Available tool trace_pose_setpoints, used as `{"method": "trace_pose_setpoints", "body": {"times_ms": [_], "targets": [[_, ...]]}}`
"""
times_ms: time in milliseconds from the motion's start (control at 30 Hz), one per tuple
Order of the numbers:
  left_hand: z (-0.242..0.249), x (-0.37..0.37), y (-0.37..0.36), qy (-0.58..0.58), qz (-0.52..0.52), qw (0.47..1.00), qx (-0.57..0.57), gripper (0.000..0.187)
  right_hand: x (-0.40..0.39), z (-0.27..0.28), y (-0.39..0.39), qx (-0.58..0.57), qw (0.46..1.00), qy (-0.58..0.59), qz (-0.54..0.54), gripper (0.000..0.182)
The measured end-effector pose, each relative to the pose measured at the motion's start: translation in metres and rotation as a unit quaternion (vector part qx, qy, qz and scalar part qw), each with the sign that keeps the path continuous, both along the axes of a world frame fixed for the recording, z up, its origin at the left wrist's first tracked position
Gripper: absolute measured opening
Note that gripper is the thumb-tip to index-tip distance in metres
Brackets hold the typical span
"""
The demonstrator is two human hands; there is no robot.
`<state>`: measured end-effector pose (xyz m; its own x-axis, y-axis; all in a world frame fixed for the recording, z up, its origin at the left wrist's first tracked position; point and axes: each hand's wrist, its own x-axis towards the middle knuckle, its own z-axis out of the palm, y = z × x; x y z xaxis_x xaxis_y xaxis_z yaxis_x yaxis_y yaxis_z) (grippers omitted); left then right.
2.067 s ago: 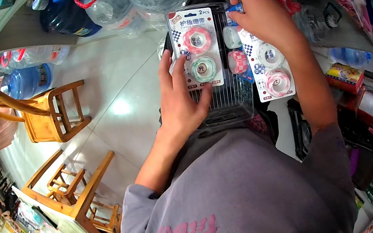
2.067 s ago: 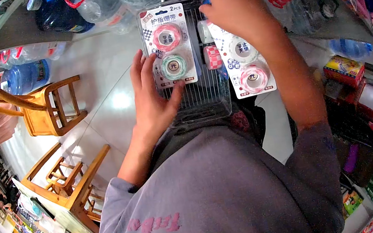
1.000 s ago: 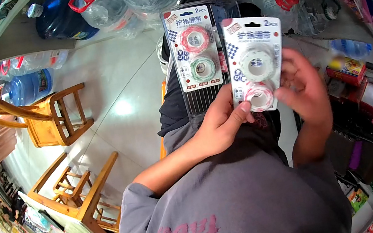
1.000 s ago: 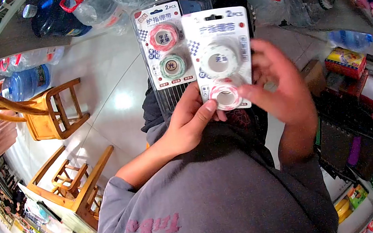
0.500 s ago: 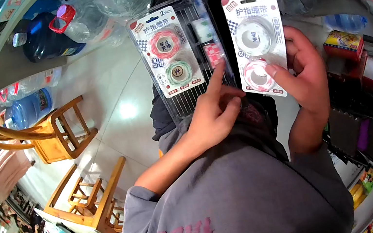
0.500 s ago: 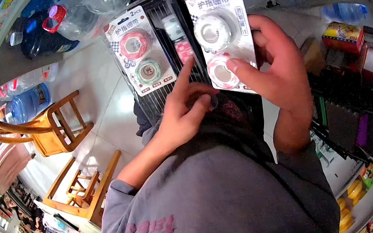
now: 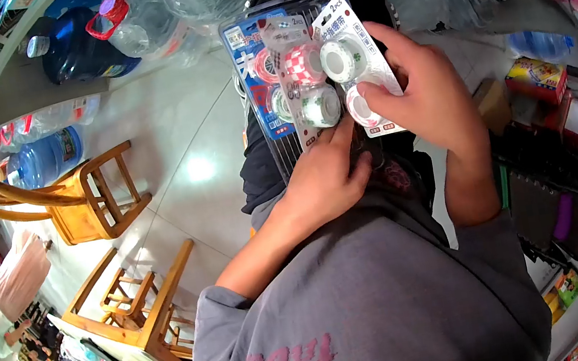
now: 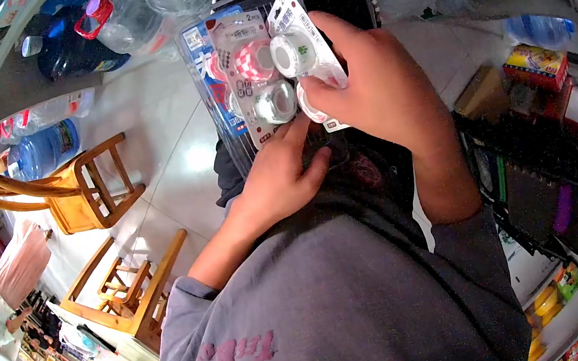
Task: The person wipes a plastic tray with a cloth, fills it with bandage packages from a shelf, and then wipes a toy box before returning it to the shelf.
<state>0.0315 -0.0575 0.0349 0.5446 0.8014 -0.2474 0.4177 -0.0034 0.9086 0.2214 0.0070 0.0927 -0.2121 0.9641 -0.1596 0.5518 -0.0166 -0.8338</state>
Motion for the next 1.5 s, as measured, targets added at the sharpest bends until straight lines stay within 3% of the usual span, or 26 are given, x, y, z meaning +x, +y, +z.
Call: {"method": "trace_pose_setpoints", "body": {"times_ms": [100, 333, 533, 967, 1100, 1133, 1233, 1333, 1367, 1433, 1500], "targets": [[0.006, -0.005, -0.004, 0.033, -0.003, 0.999, 0.042, 0.063, -0.001, 0.003, 0.003, 0.007, 0.999, -0.039, 0.023, 0.065], [0.008, -0.008, -0.013, -0.103, 0.087, 0.990, -0.044, 0.075, -0.020, 0.017, -0.002, -0.005, 0.997, -0.073, -0.006, 0.066], [0.010, -0.008, -0.022, -0.061, 0.047, 0.995, 0.058, 0.080, -0.019, 0.018, -0.020, 0.023, 0.995, -0.092, -0.027, 0.065], [0.015, -0.030, -0.041, -0.113, 0.036, 0.983, 0.141, 0.078, -0.027, -0.007, -0.025, 0.066, 0.991, -0.115, -0.008, 0.059], [0.011, -0.028, -0.033, -0.068, -0.006, 0.995, 0.079, 0.076, -0.032, -0.029, -0.013, 0.157, 0.979, -0.130, -0.018, 0.055], [0.012, -0.026, -0.032, -0.072, 0.024, 0.994, 0.076, 0.066, -0.035, -0.031, -0.012, 0.127, 0.981, -0.144, -0.038, 0.051], [0.012, -0.028, -0.031, -0.077, -0.029, 0.996, 0.040, 0.056, -0.034, -0.041, -0.008, 0.223, 0.951, -0.213, -0.019, 0.048], [0.007, -0.032, -0.018, -0.048, 0.000, 0.965, 0.258, 0.050, -0.032, -0.046, -0.011, 0.249, 0.946, -0.206, -0.027, 0.049], [0.009, -0.036, -0.011, 0.013, 0.004, 0.955, 0.297, 0.055, -0.030, -0.049, -0.013, 0.265, 0.942, -0.201, -0.031, 0.050], [0.020, -0.042, 0.005, 0.173, -0.005, 0.938, 0.301, 0.060, -0.024, -0.053, -0.017, 0.256, 0.952, -0.156, -0.053, 0.059], [0.027, -0.044, 0.015, 0.231, -0.017, 0.925, 0.300, 0.061, -0.021, -0.057, -0.021, 0.248, 0.961, -0.077, -0.090, 0.065]]}}
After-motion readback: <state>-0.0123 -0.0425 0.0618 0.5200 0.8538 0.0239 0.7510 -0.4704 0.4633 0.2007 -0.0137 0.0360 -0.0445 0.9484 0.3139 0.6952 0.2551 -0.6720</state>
